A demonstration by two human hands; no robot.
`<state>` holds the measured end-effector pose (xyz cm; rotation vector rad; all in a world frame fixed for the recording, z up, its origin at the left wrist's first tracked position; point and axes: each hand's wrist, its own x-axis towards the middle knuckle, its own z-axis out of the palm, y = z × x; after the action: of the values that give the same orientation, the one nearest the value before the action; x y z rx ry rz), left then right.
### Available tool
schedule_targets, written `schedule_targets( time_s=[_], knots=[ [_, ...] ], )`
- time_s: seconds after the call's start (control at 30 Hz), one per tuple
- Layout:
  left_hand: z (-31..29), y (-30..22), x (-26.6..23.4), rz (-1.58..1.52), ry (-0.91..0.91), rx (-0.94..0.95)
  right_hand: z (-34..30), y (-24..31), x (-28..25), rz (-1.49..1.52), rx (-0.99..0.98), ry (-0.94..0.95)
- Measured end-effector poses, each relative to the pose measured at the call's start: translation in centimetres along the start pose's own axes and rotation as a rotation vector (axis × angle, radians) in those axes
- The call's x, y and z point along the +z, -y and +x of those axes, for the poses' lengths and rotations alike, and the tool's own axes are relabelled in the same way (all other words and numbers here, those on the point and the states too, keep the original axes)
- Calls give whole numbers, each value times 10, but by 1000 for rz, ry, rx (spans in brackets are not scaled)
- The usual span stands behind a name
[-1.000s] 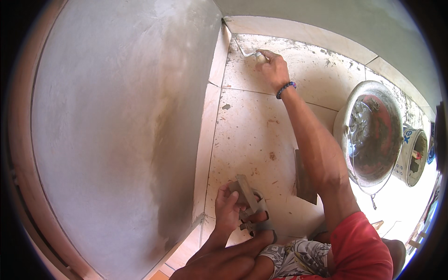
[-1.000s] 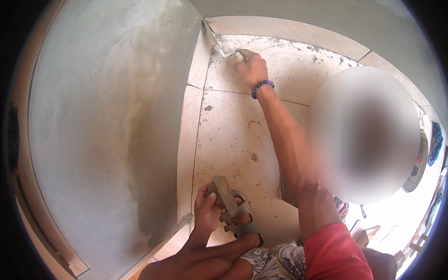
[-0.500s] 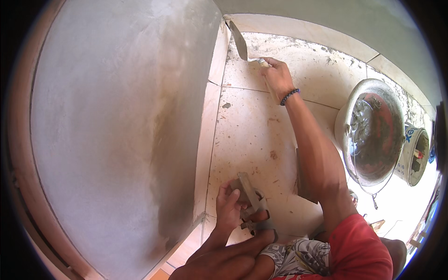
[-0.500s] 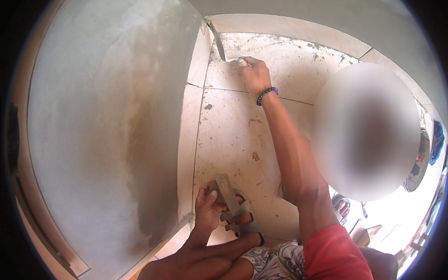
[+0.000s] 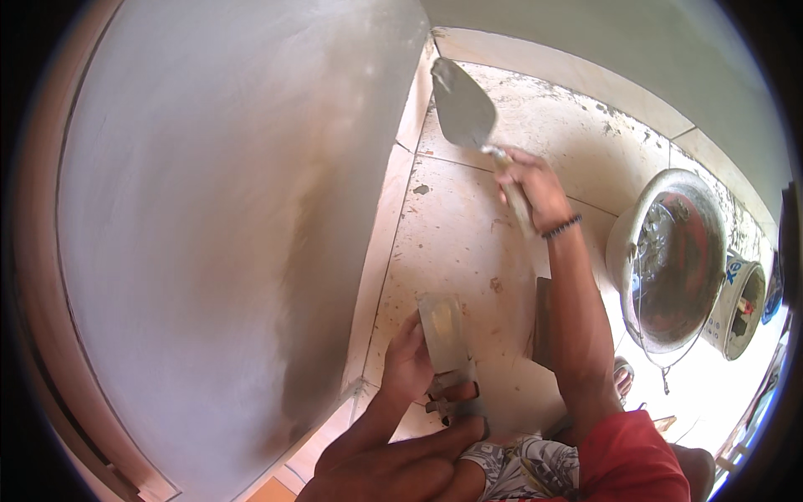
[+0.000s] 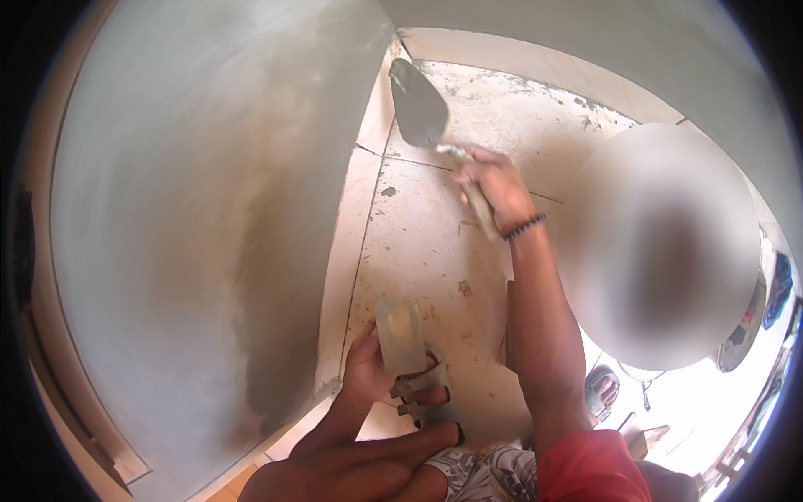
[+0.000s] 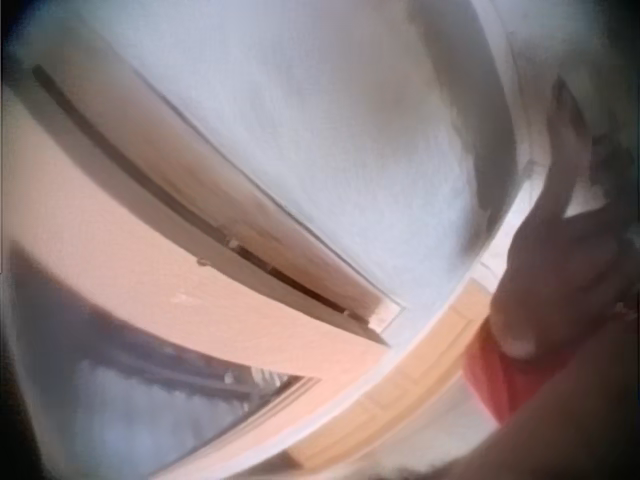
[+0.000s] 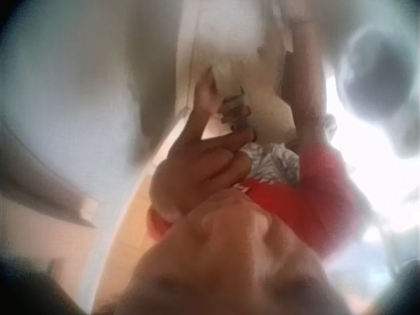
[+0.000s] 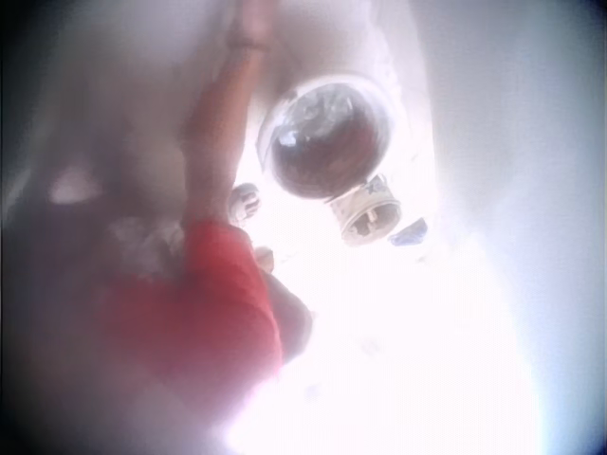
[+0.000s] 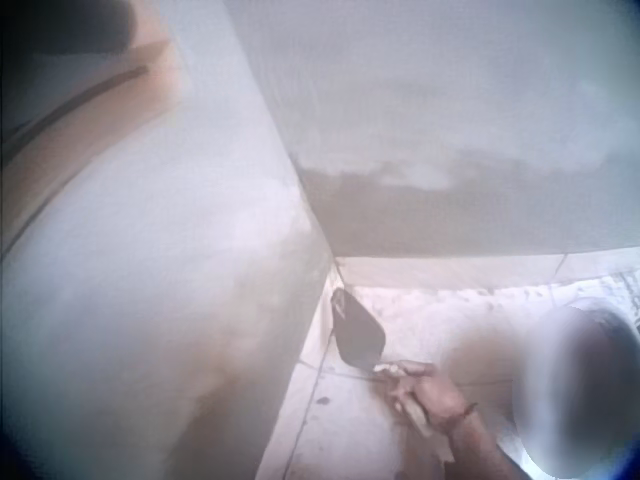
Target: The person scoops grout from a bucket using a trowel and applies it to the corner where the wall meets the floor. They repeatedly smooth the grout line with a trowel and their fingers, cleaning excess material from the tools.
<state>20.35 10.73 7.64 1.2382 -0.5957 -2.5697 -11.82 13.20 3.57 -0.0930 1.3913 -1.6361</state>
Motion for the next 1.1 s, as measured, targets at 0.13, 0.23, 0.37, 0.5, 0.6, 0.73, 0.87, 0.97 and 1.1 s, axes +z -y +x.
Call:
schedule_targets(
  time_s=[0.13,0.23,0.37,0.5,0.6,0.73,0.87,0.97,1.1],
  knots=[
    [11,-26,16,-206,145,-33,-56,-17,0,159,-1,139],
    [14,-48,33,-302,261,22,-85,-24,3,45,-134,116],
    [23,-62,37,-335,411,71,-109,-27,6,-304,-424,73],
    [23,-66,46,-335,472,97,-119,-23,9,-534,-673,78],
    [18,-65,55,-330,443,96,-125,-20,11,-613,-723,72],
    [16,-66,58,-295,449,135,-129,-20,5,-782,-758,52],
    [12,-74,61,-267,568,235,-135,-20,-8,-864,-772,14],
    [9,-80,65,-278,546,220,-141,-13,-16,-940,-773,-16],
    [6,-79,67,-266,517,271,-144,-12,-23,-826,-684,-46]
  ],
)
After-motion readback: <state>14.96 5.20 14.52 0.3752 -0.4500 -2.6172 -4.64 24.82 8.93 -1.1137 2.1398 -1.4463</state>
